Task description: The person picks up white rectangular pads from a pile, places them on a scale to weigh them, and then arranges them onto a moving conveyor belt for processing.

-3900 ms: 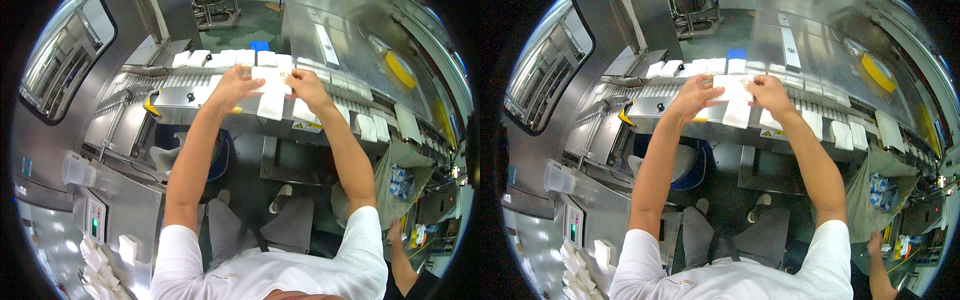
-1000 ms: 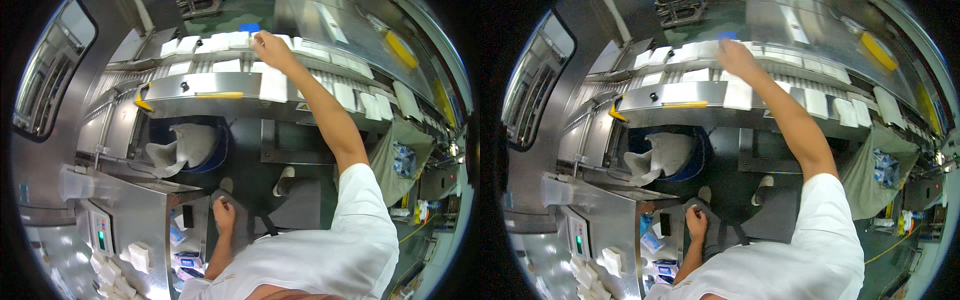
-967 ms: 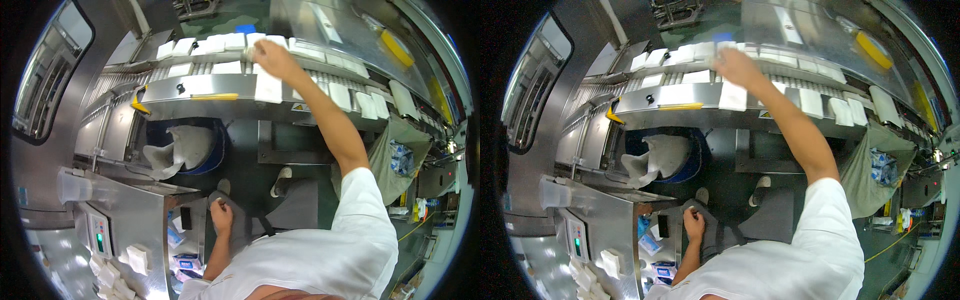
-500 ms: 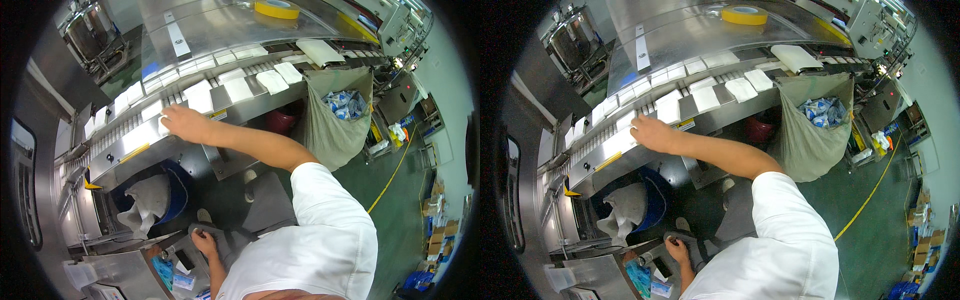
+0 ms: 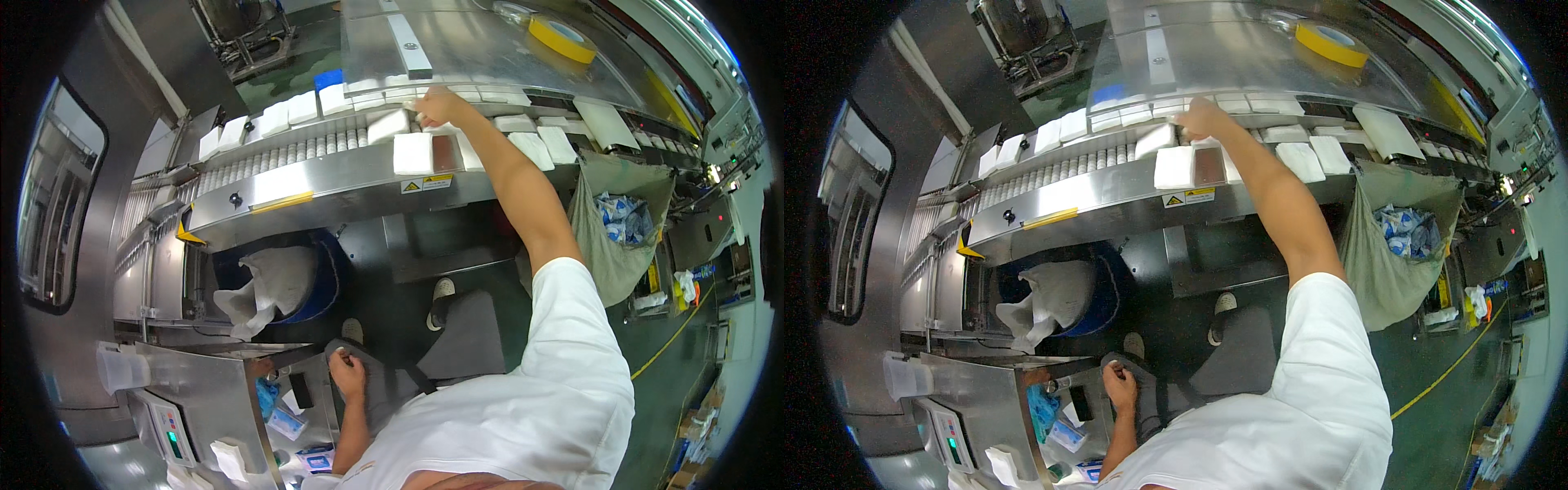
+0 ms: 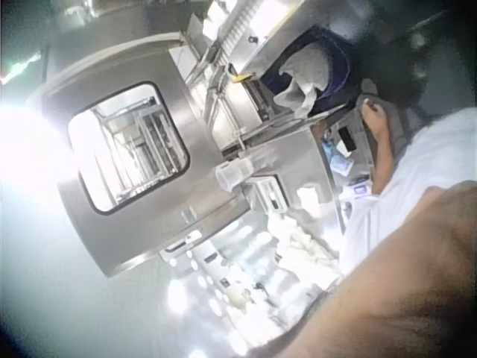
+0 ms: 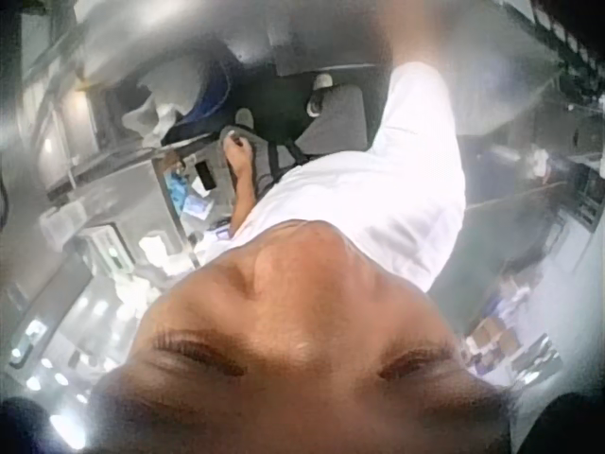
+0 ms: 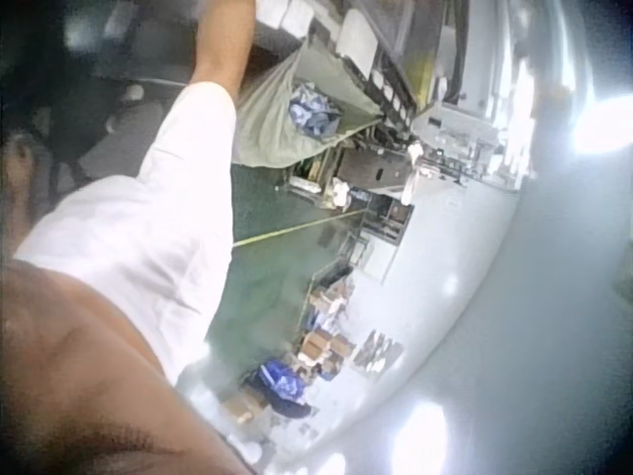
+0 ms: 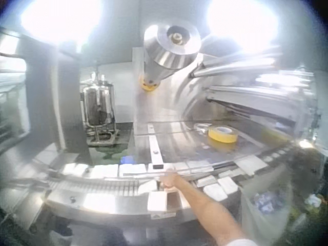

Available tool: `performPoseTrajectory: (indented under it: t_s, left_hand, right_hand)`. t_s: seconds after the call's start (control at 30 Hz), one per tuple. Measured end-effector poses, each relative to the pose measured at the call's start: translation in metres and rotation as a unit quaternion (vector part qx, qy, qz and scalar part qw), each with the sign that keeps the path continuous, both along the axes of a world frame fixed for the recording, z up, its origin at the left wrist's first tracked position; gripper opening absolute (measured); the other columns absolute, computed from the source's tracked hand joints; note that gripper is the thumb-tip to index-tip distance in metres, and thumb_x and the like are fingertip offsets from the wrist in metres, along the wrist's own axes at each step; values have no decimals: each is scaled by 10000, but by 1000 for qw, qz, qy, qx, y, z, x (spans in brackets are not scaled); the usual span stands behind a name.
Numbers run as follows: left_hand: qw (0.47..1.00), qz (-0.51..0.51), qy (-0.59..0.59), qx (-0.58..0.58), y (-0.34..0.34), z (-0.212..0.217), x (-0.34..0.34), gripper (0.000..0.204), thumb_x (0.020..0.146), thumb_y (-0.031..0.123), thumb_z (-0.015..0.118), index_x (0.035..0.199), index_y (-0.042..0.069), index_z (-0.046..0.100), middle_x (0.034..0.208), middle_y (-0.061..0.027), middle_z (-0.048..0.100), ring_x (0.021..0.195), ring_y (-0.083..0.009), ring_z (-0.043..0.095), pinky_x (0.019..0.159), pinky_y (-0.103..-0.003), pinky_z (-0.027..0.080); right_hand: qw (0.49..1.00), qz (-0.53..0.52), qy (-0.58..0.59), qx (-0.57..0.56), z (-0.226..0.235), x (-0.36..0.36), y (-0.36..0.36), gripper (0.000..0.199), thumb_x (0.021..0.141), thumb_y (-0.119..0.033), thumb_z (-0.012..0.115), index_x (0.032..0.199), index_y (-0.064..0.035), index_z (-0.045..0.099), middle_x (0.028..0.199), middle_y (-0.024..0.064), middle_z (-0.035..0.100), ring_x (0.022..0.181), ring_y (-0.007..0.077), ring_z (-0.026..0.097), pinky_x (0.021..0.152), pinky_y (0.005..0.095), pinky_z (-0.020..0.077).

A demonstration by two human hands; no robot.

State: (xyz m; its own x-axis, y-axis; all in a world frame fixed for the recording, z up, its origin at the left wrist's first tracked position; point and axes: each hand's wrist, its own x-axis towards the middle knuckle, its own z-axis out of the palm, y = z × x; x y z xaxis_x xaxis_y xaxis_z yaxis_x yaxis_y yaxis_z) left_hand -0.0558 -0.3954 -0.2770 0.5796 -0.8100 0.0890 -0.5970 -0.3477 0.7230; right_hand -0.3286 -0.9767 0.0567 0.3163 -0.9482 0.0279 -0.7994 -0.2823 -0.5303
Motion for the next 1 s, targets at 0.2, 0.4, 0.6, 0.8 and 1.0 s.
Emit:
performPoseTrajectory:
  t_s: [0.2, 0.4, 0.6, 0.8, 1.0]
  left_hand:
    - [999, -8, 21, 29, -3, 20, 2, 327, 854, 82, 661, 1174, 13, 669, 1160, -212, 678, 1109, -412, 631, 989, -481, 494]
    - [999, 27, -19, 34, 9, 14, 3, 328, 829, 97, 666, 1148, 23, 666, 1092, -194, 689, 1043, -411, 641, 947, -497, 503]
    - [999, -22, 42, -16, 16, 28, -2, 419, 863, 85, 684, 1266, -2, 612, 1161, -206, 632, 1077, -384, 615, 951, -467, 490]
    - [994, -83, 29, -65, 30, 168, -44, 333, 895, -34, 629, 1225, -45, 588, 1128, -189, 585, 1038, -326, 616, 943, -396, 497]
    - [959, 102, -31, -264, 60, 270, -2, 246, 1046, 226, 618, 1122, -4, 660, 1198, -232, 652, 1086, -368, 632, 967, -502, 499]
  right_hand:
    - [877, 33, 81, -473, -29, -112, 28, 309, 1011, -204, 555, 1165, 24, 698, 1137, 238, 711, 1111, 376, 651, 993, 481, 486]
    - [951, 148, -148, -228, 44, 27, 189, 332, 972, -157, 659, 1267, -7, 646, 1230, 202, 692, 1056, 343, 687, 938, 434, 534]
    - [918, 259, -40, -297, 9, 79, 230, 664, 828, -346, 807, 1342, 11, 583, 1355, 234, 574, 1306, 418, 502, 1144, 497, 394]
    - [911, 276, -157, -261, -29, 59, 296, 506, 918, -352, 736, 1241, 8, 588, 1222, 190, 576, 1127, 365, 546, 1027, 457, 455]
    - [880, 331, -333, 74, -67, 104, 361, 339, 977, -258, 683, 1161, 12, 592, 1064, 185, 620, 976, 358, 633, 878, 445, 507]
